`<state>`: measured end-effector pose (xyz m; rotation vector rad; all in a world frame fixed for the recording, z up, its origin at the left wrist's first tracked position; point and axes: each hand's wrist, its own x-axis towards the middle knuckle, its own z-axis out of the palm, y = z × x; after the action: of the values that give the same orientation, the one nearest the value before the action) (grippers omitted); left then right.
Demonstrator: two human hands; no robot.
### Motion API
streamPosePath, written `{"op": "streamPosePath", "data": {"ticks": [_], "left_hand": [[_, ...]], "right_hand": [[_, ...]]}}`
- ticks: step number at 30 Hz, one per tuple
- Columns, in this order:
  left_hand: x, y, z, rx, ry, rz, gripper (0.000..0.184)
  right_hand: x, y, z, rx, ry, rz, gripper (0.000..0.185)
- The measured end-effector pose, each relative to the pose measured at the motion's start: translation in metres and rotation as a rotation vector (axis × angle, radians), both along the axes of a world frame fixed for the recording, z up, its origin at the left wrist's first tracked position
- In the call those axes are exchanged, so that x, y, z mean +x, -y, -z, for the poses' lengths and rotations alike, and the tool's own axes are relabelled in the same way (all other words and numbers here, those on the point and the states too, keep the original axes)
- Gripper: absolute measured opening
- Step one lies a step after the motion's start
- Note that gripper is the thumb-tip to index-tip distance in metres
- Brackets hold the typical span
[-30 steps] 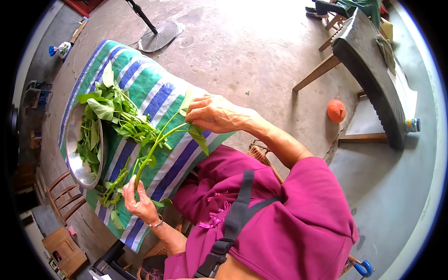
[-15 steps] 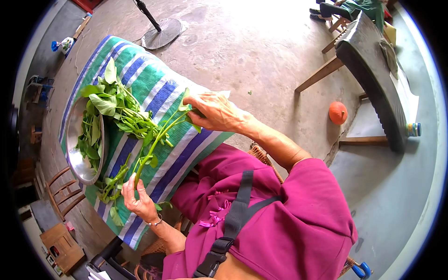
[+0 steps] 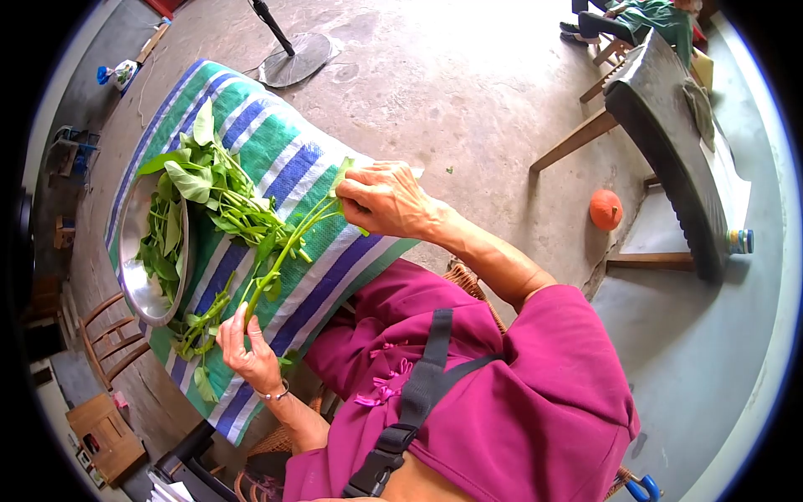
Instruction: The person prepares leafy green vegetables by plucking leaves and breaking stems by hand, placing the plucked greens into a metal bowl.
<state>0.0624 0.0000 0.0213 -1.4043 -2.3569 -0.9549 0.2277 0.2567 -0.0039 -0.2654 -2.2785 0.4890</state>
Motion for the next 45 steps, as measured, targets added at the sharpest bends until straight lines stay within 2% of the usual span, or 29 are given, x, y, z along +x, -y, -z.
{"op": "streamPosePath", "data": {"ticks": [3,8,10,12,13,14,16,18,20,23,32,38,40,43,44,45], "left_hand": [[0.003,-0.002,0.0,-0.015,0.012,0.009,0.02],[0.018,-0.018,-0.002,-0.039,0.04,0.162,0.023],[0.018,-0.016,0.0,-0.029,0.036,0.153,0.022],[0.011,-0.007,0.0,-0.024,0.063,-0.001,0.021],[0.008,-0.007,-0.002,-0.003,0.043,0.005,0.022],[0.008,-0.008,-0.003,-0.006,0.047,-0.004,0.022],[0.01,-0.016,-0.005,0.012,0.017,0.062,0.022],[0.01,-0.022,-0.002,0.016,0.02,0.081,0.023],[0.01,-0.021,-0.001,0.025,0.019,0.069,0.023],[0.01,-0.019,-0.003,0.021,0.015,0.044,0.024],[0.01,-0.017,-0.004,0.028,0.023,0.017,0.022],[0.018,-0.018,-0.004,0.011,0.032,0.03,0.022],[0.026,-0.022,-0.005,0.014,0.041,0.044,0.023],[0.032,-0.029,-0.004,0.056,0.068,0.104,0.023],[0.03,-0.026,-0.005,0.058,0.067,0.101,0.023],[0.025,-0.019,-0.006,0.064,0.103,0.013,0.02]], "right_hand": [[-0.003,0.0,0.005,-0.111,0.034,0.057,0.008],[-0.015,-0.015,0.027,-0.621,-0.107,0.239,0.008],[-0.013,-0.044,0.039,-0.955,-0.392,0.304,0.012],[0.002,-0.068,0.037,-0.905,-0.579,0.366,0.014],[0.007,-0.068,0.021,-0.898,-0.515,0.39,0.012],[0.009,-0.059,0.007,-0.869,-0.451,0.287,0.009],[0.003,-0.04,-0.012,-0.607,-0.26,0.056,0.007],[-0.006,-0.026,-0.025,-0.168,-0.131,-0.09,0.009],[-0.011,-0.001,-0.027,-0.093,0.04,-0.153,0.011],[-0.022,0.011,-0.005,0.063,0.098,-0.175,0.017],[-0.02,0.022,-0.004,0.094,0.167,-0.23,0.016],[-0.027,0.025,-0.004,0.024,0.082,-0.14,0.011],[-0.034,0.023,0.003,-0.259,-0.062,-0.053,0.005],[-0.038,0.012,0.01,-0.538,-0.278,-0.033,0.005],[-0.043,-0.008,0.017,-0.478,-0.547,0.22,0.011],[-0.029,-0.041,0.031,-0.681,-0.523,0.341,0.013]]}}
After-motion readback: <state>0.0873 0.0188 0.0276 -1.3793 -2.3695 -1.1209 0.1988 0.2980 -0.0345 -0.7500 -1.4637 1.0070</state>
